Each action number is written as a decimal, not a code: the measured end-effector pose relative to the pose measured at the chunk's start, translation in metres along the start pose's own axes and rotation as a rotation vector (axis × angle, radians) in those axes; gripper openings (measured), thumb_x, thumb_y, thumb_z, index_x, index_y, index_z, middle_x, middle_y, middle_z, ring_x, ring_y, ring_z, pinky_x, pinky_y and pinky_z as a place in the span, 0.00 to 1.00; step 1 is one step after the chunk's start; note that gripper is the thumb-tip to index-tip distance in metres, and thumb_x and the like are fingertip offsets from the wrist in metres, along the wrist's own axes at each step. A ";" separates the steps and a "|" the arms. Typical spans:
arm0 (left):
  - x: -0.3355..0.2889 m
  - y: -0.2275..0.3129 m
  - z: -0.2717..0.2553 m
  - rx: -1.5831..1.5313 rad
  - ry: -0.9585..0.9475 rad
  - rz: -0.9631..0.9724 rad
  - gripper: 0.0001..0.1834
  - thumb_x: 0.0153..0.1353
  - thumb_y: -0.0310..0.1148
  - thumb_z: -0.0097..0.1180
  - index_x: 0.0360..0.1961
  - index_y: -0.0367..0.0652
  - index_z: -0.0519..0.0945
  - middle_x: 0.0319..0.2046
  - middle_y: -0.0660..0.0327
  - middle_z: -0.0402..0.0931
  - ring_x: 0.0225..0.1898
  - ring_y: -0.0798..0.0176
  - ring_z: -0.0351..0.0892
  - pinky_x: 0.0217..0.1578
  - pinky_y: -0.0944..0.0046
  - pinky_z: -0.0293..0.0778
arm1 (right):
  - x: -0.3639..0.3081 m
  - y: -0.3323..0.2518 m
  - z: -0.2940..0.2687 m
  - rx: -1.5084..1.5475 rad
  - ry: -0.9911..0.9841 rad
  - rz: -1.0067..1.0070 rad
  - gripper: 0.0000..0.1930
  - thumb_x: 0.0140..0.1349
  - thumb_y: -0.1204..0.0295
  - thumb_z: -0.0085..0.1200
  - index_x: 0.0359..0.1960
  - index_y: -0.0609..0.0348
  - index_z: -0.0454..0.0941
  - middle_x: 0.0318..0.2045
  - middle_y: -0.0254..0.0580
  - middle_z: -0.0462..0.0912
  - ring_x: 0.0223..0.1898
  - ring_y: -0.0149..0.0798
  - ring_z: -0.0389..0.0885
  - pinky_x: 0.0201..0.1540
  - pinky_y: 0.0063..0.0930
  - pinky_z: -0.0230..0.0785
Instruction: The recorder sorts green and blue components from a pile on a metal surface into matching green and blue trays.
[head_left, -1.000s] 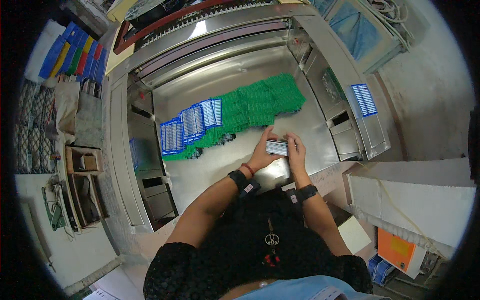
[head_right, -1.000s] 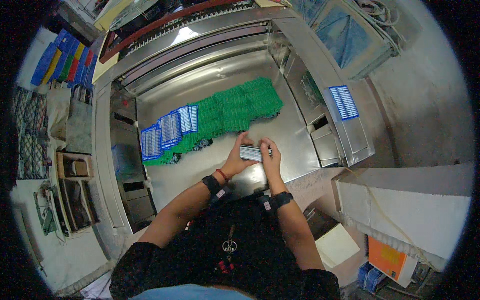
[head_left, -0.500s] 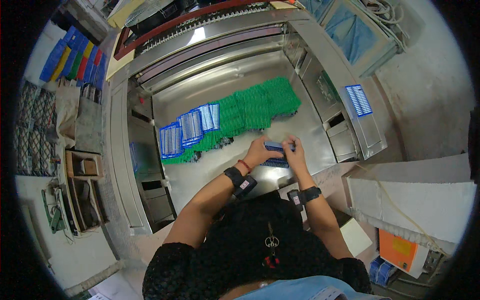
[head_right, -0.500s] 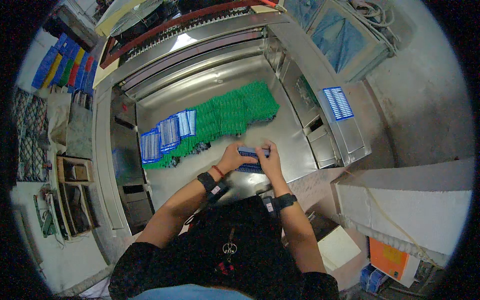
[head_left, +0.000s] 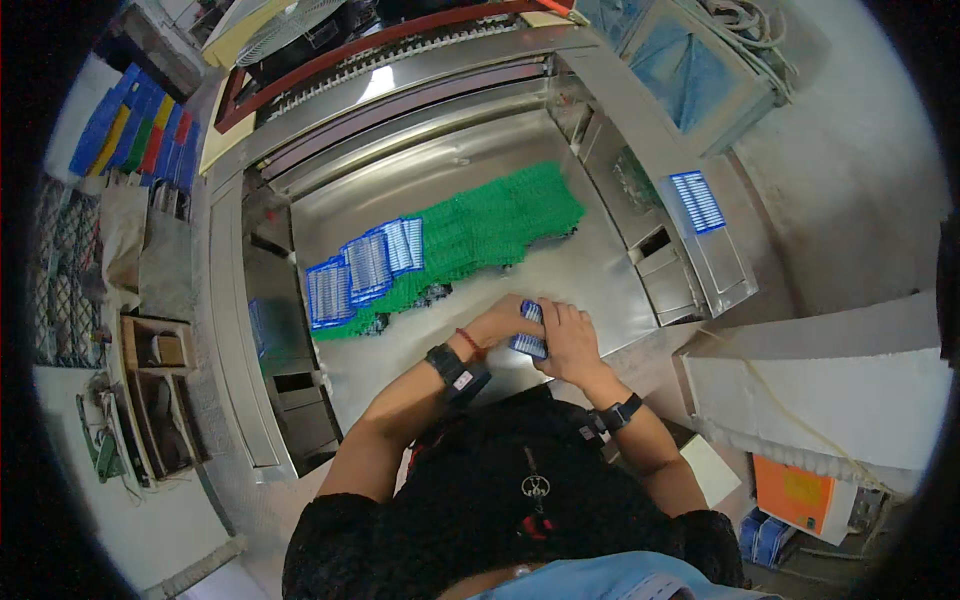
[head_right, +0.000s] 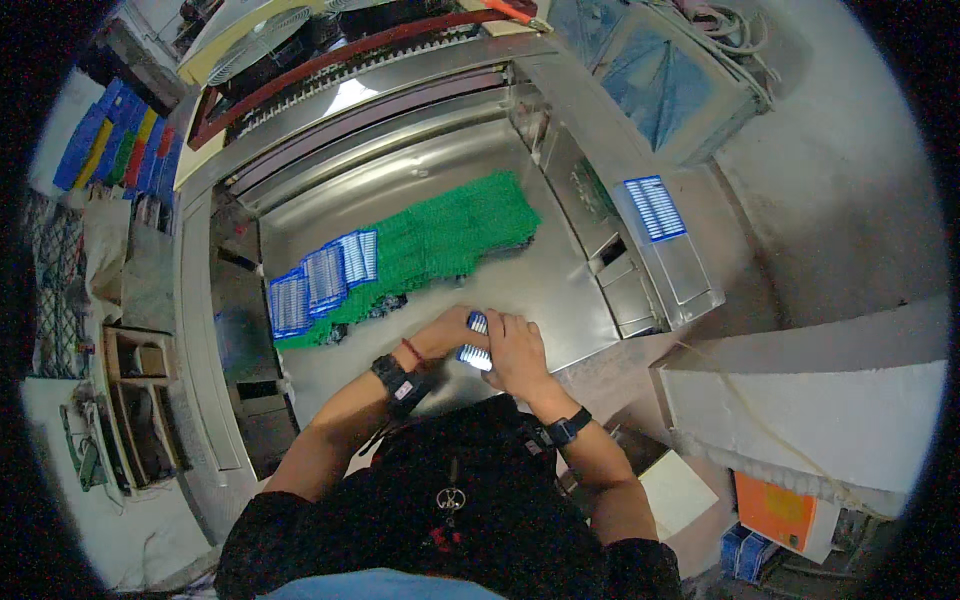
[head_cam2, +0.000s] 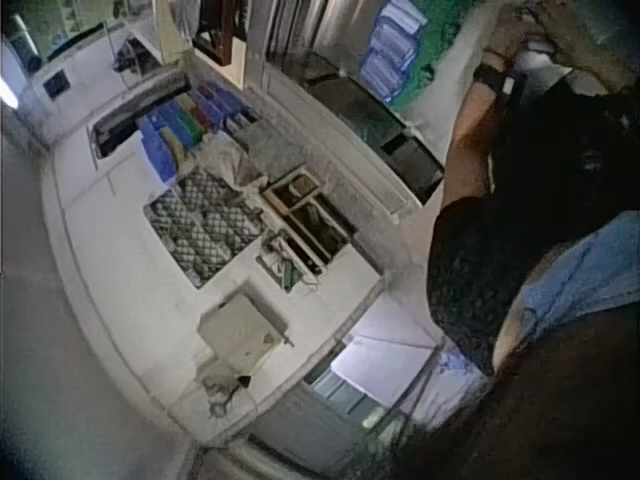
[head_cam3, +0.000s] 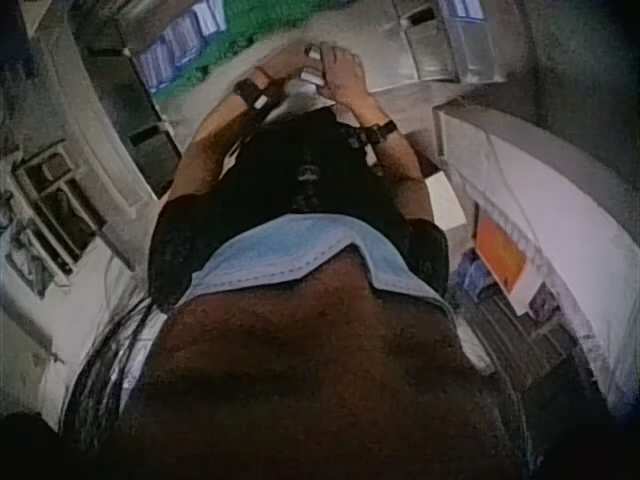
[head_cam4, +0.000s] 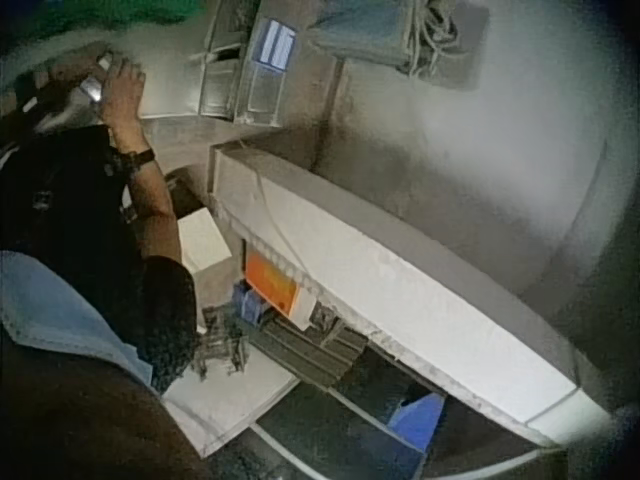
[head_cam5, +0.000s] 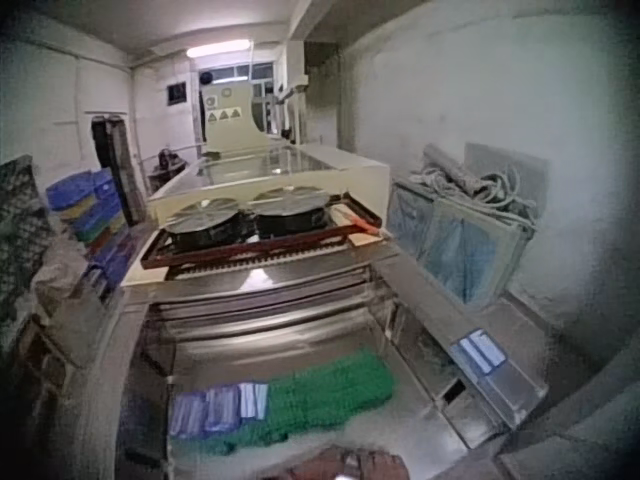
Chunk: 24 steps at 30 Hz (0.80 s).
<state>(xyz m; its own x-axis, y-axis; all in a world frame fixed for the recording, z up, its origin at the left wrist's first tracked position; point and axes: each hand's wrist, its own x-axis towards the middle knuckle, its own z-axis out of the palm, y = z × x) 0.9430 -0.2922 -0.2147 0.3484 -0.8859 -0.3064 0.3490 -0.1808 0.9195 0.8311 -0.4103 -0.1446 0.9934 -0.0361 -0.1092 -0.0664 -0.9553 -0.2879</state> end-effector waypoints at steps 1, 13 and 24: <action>-0.002 0.004 0.000 -0.116 -0.012 -0.013 0.22 0.47 0.34 0.65 0.42 0.34 0.75 0.34 0.60 0.77 0.34 0.68 0.76 0.34 0.68 0.75 | -0.001 0.005 -0.002 0.026 0.017 0.027 0.45 0.31 0.66 0.67 0.55 0.63 0.59 0.45 0.51 0.72 0.48 0.49 0.70 0.53 0.43 0.61; -0.065 0.010 -0.036 -0.384 0.193 0.109 0.19 0.59 0.28 0.53 0.51 0.35 0.68 0.43 0.50 0.75 0.41 0.58 0.79 0.42 0.62 0.76 | 0.047 0.102 -0.202 -0.174 0.560 0.475 0.47 0.31 0.56 0.66 0.55 0.71 0.61 0.48 0.60 0.73 0.49 0.53 0.73 0.51 0.39 0.66; -0.129 -0.019 -0.070 -0.348 0.498 0.356 0.14 0.56 0.28 0.59 0.43 0.38 0.74 0.36 0.59 0.78 0.34 0.67 0.78 0.35 0.68 0.76 | 0.069 0.219 -0.167 0.057 0.403 0.452 0.41 0.32 0.61 0.69 0.50 0.71 0.66 0.43 0.56 0.77 0.44 0.49 0.77 0.48 0.37 0.68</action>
<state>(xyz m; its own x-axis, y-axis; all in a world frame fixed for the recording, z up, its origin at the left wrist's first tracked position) 0.9523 -0.1449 -0.2099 0.8208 -0.5499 -0.1546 0.3694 0.3046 0.8779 0.9005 -0.6708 -0.0561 0.8221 -0.5537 0.1327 -0.4842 -0.8025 -0.3487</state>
